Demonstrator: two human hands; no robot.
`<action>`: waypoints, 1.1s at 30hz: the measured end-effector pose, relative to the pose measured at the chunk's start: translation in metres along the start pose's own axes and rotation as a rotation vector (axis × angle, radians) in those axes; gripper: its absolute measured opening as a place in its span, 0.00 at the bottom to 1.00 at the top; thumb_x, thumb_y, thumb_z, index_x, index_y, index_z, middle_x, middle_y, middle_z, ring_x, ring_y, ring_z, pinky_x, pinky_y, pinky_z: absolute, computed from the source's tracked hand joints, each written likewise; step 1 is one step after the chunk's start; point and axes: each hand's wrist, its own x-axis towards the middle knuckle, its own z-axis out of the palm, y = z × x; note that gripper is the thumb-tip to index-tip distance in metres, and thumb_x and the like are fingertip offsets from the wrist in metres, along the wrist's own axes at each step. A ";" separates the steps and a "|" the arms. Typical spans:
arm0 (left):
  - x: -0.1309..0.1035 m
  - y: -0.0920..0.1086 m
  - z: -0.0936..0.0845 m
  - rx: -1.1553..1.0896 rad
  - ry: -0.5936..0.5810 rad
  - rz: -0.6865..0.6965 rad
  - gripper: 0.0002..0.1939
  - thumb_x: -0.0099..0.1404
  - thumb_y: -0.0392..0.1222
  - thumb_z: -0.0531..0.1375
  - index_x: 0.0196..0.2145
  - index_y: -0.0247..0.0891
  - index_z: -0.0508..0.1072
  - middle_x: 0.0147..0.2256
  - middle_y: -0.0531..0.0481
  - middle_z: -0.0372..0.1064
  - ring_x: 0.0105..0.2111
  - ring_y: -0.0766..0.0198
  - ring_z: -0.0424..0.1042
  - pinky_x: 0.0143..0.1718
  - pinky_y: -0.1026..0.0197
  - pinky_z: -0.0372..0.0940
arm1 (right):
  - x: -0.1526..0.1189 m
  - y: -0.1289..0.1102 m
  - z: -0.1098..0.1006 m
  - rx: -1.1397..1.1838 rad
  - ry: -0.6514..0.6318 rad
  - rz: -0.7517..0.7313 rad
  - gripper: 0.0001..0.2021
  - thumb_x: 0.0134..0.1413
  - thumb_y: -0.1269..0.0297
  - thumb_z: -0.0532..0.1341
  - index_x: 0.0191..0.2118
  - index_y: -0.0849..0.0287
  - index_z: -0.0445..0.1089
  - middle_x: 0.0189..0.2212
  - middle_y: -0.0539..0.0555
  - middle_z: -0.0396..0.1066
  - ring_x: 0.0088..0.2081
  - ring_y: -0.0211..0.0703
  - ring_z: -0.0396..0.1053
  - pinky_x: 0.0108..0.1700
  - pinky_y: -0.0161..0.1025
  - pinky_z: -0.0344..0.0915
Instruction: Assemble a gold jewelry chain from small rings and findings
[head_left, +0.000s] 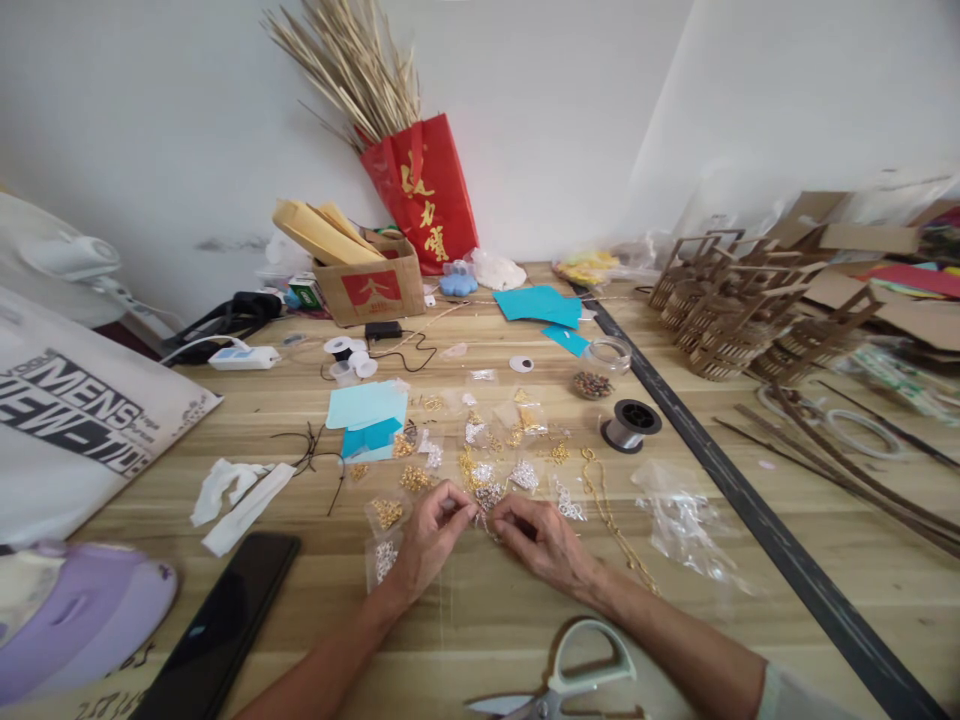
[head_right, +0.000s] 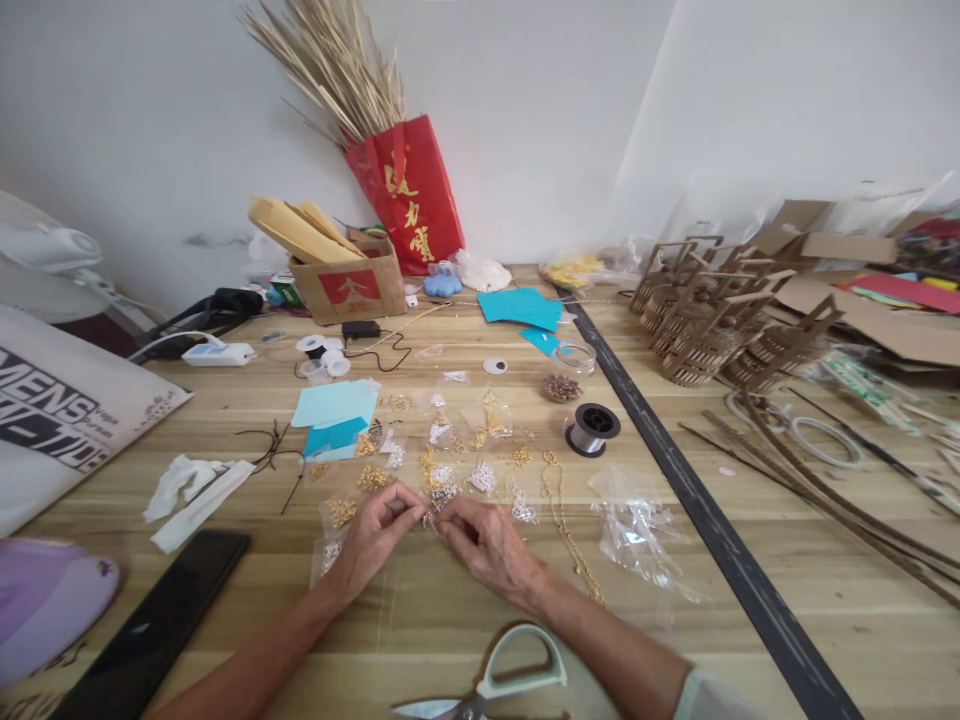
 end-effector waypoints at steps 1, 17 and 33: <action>0.000 0.000 0.000 0.002 -0.002 0.002 0.09 0.59 0.43 0.61 0.26 0.36 0.69 0.24 0.53 0.67 0.25 0.66 0.65 0.28 0.66 0.60 | 0.000 -0.001 0.000 -0.009 0.007 -0.003 0.08 0.62 0.66 0.54 0.34 0.59 0.68 0.26 0.50 0.69 0.28 0.37 0.64 0.31 0.34 0.59; -0.003 0.000 0.001 -0.111 -0.110 -0.063 0.09 0.60 0.42 0.60 0.27 0.35 0.66 0.23 0.52 0.68 0.24 0.65 0.68 0.28 0.64 0.64 | 0.003 -0.007 -0.001 -0.029 0.055 0.005 0.07 0.58 0.71 0.57 0.34 0.60 0.72 0.28 0.51 0.72 0.29 0.38 0.67 0.32 0.33 0.61; -0.002 0.000 0.001 -0.101 -0.127 -0.085 0.09 0.57 0.43 0.61 0.27 0.34 0.67 0.21 0.55 0.62 0.22 0.69 0.62 0.24 0.66 0.58 | 0.003 -0.008 -0.002 -0.012 0.047 0.096 0.07 0.56 0.70 0.58 0.35 0.60 0.74 0.23 0.49 0.71 0.22 0.35 0.67 0.26 0.31 0.62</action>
